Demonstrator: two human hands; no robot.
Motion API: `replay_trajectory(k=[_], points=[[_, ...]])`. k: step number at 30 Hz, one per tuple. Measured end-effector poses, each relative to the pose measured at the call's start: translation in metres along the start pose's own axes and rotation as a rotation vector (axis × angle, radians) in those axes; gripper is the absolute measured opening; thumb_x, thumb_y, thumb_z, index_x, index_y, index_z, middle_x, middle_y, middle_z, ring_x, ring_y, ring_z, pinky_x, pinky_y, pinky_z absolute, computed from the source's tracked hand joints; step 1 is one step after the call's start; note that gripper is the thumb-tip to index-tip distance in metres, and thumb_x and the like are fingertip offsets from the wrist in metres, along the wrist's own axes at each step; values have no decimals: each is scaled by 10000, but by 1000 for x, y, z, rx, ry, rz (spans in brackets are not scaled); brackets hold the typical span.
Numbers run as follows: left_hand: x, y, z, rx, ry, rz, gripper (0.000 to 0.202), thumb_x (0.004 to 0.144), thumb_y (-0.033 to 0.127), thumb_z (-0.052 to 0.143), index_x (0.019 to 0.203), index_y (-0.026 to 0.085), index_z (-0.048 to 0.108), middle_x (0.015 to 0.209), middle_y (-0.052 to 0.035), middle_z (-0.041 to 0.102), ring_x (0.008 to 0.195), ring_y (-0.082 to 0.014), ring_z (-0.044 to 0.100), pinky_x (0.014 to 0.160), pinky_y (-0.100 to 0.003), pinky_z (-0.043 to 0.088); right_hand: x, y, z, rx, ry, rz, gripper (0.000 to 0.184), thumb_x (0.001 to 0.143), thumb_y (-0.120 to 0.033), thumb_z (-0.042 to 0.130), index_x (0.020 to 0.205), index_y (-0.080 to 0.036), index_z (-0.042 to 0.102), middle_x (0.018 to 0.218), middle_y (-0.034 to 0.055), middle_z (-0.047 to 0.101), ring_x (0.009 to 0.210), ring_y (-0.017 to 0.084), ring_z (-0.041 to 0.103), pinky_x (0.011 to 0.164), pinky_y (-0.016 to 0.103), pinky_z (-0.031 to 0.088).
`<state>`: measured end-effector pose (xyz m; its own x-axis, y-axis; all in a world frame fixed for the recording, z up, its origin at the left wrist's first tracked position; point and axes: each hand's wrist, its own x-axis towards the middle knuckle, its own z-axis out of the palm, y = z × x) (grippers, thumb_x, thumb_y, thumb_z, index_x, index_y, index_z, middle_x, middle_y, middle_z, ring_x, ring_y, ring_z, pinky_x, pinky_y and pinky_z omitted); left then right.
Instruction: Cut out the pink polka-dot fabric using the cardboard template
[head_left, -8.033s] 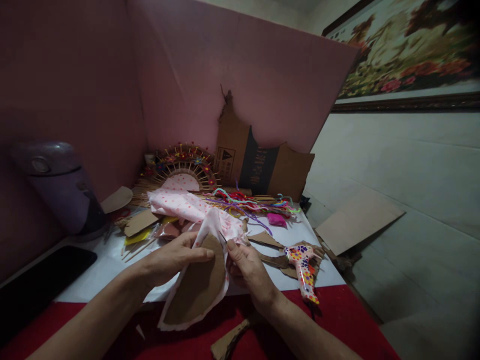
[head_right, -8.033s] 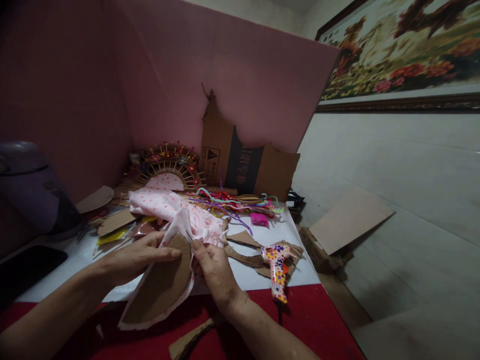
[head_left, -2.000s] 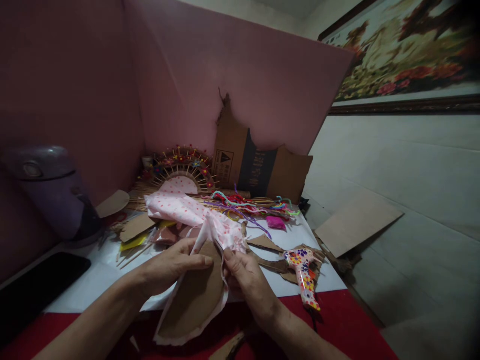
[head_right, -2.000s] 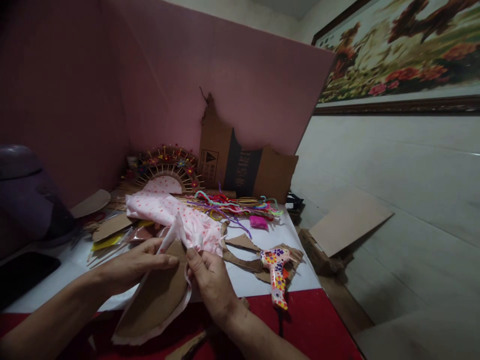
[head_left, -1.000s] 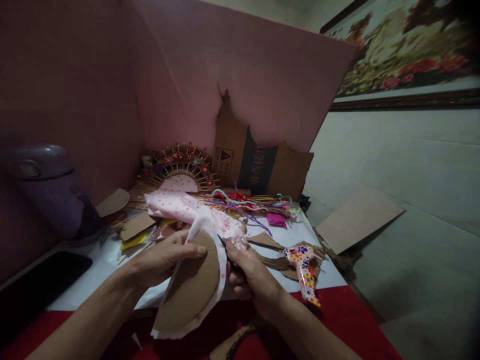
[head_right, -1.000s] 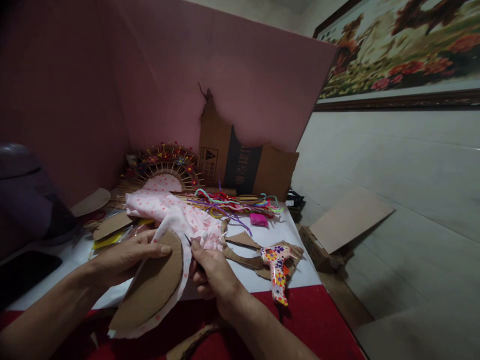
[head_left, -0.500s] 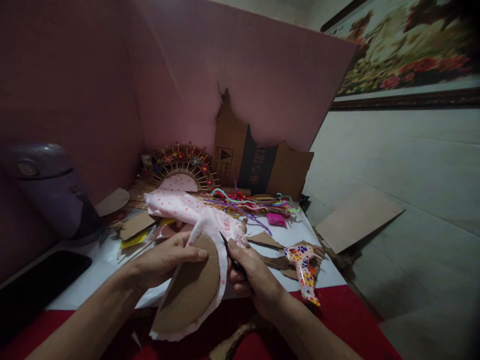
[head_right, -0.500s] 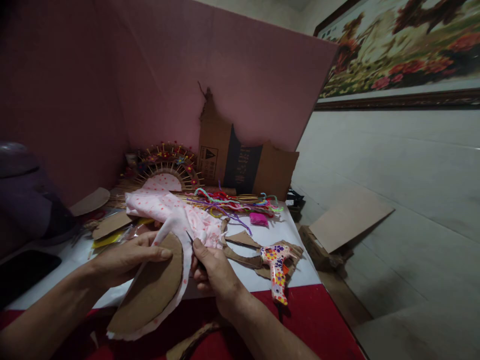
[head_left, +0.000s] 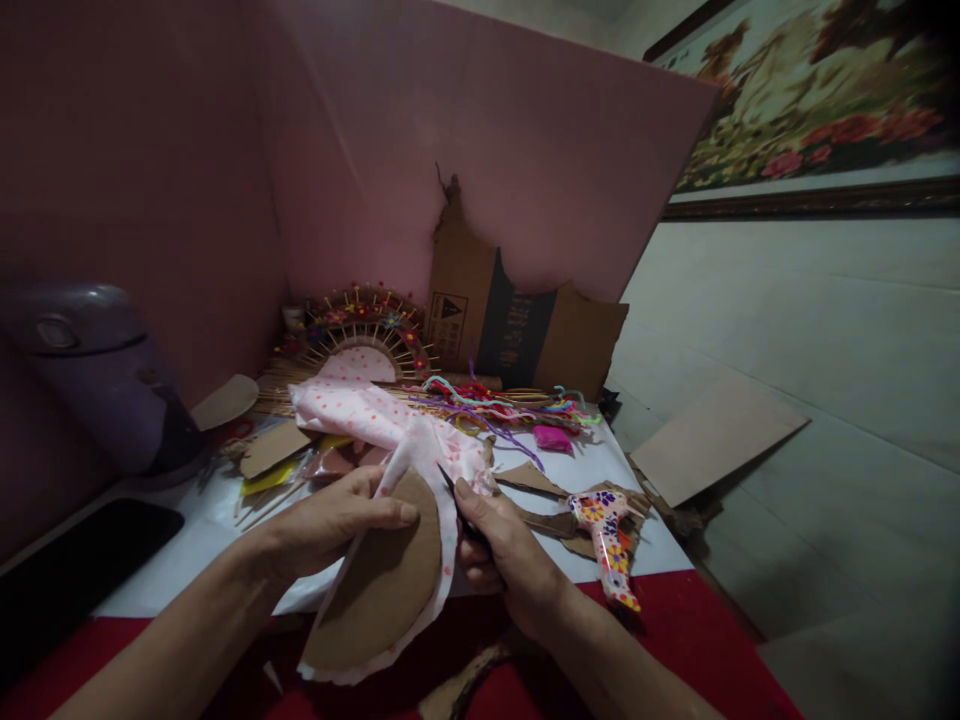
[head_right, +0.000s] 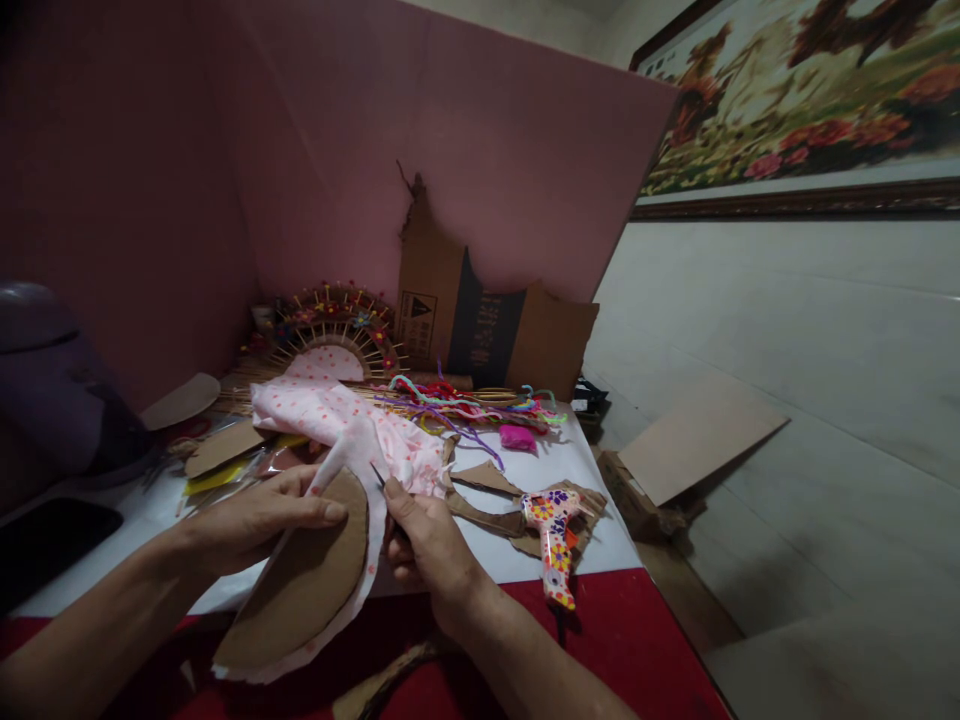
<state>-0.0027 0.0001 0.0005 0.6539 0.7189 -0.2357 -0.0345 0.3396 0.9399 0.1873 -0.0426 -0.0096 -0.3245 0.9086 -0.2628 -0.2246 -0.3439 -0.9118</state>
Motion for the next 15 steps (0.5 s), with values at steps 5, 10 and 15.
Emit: replay_trajectory(k=[5,10,15], points=[[0,1,0,14,18,-4,261,674,268,720,907,164,662,839,-42,693,736,-177,617,693,-268,446,0,0,-1,-15,31,1,491,719,-620,581,620,-182,382,467,-112,261,396,20,104,378,164,81],[0,-1,0,29,39,-2,251,667,280,724,885,168,666,838,-43,692,733,-178,615,687,-266,448,1,1,-1,-51,62,-6,495,709,-631,579,609,-170,429,450,-108,283,376,19,120,373,169,98],[0,0,0,5,48,2,203,669,263,729,845,177,677,793,-22,690,713,-155,608,672,-243,436,0,1,1,-78,121,-22,520,696,-660,566,593,-167,436,448,-94,308,382,24,168,373,168,107]])
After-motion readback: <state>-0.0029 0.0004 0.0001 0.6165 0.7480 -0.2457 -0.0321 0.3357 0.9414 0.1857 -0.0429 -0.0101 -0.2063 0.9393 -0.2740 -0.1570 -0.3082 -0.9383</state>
